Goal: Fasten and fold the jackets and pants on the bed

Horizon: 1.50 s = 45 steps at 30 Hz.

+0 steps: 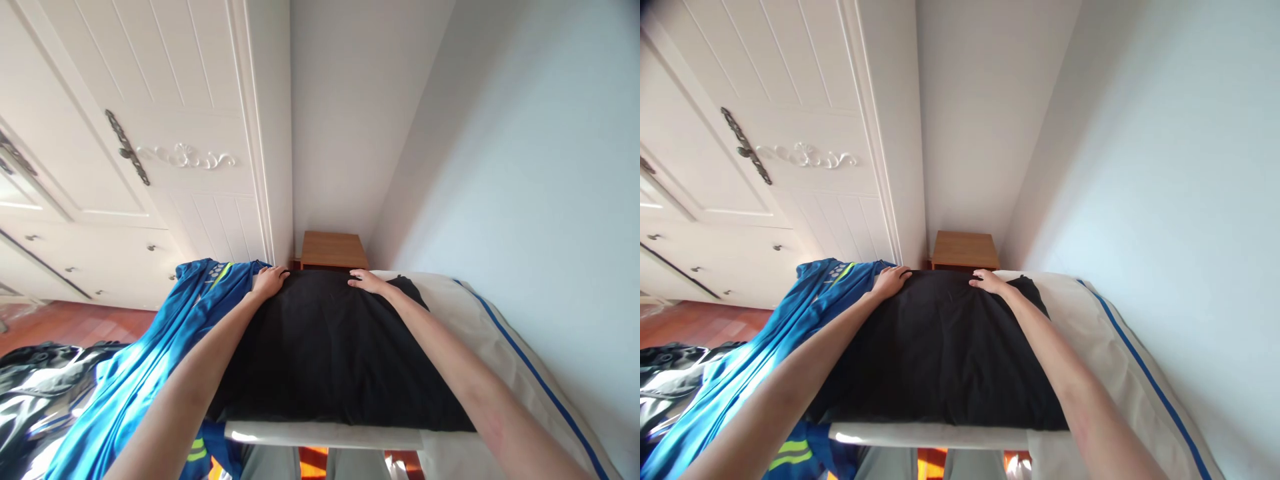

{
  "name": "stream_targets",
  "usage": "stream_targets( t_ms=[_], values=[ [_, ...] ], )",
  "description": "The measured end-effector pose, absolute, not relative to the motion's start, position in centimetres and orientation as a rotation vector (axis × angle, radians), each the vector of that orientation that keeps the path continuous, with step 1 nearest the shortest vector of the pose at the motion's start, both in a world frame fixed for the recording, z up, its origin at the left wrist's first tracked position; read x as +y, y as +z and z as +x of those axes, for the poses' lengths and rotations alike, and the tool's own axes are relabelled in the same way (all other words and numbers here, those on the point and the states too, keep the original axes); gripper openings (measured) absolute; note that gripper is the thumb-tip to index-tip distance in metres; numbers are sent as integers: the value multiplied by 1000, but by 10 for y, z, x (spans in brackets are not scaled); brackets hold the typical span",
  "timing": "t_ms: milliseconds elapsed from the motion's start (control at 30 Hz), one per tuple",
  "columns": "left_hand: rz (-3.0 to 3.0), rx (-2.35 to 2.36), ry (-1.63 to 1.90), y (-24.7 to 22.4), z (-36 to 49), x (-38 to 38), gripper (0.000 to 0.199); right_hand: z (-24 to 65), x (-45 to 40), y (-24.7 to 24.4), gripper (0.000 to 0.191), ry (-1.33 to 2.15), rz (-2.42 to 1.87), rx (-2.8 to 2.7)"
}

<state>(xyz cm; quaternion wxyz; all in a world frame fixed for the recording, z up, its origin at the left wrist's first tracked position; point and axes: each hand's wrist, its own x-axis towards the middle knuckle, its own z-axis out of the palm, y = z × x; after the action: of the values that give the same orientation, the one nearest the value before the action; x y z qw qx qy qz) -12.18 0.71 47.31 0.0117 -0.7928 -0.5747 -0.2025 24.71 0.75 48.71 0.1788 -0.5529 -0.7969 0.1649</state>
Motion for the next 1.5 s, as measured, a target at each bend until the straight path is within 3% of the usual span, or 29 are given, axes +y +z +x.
stream_targets(
  t_ms=[133,300,467,667,800,900,1100,1333,1500],
  values=[
    [-2446,-1803,-609,483,-114,5,33,243,12,498,22,391,-1624,-2312],
    [-2438,-1619,-755,502,-87,-24,46,229,3,511,15,234,-1743,-2325],
    [-2555,-1391,-785,504,-54,-51,61,191,-32,517,32,-50,-1691,-2286],
    [-2610,-1632,-619,471,-40,-41,74,191,-55,501,51,-179,-1672,-2291],
    [-2593,-1667,-641,461,-42,-37,76,236,-52,494,52,-168,-1795,-2239],
    [-2600,-1668,-653,460,-43,-38,77,262,-50,496,42,-197,-1809,-2229],
    [-2648,-1725,-724,461,-43,-33,73,263,-63,509,38,-271,-1780,-2141],
    [-2640,-1734,-1219,482,-33,-38,51,146,-111,506,51,-268,-1535,-2137],
    [-2427,-1667,-1819,475,-48,-74,33,63,-138,480,62,143,-1300,-1972]
  ],
)
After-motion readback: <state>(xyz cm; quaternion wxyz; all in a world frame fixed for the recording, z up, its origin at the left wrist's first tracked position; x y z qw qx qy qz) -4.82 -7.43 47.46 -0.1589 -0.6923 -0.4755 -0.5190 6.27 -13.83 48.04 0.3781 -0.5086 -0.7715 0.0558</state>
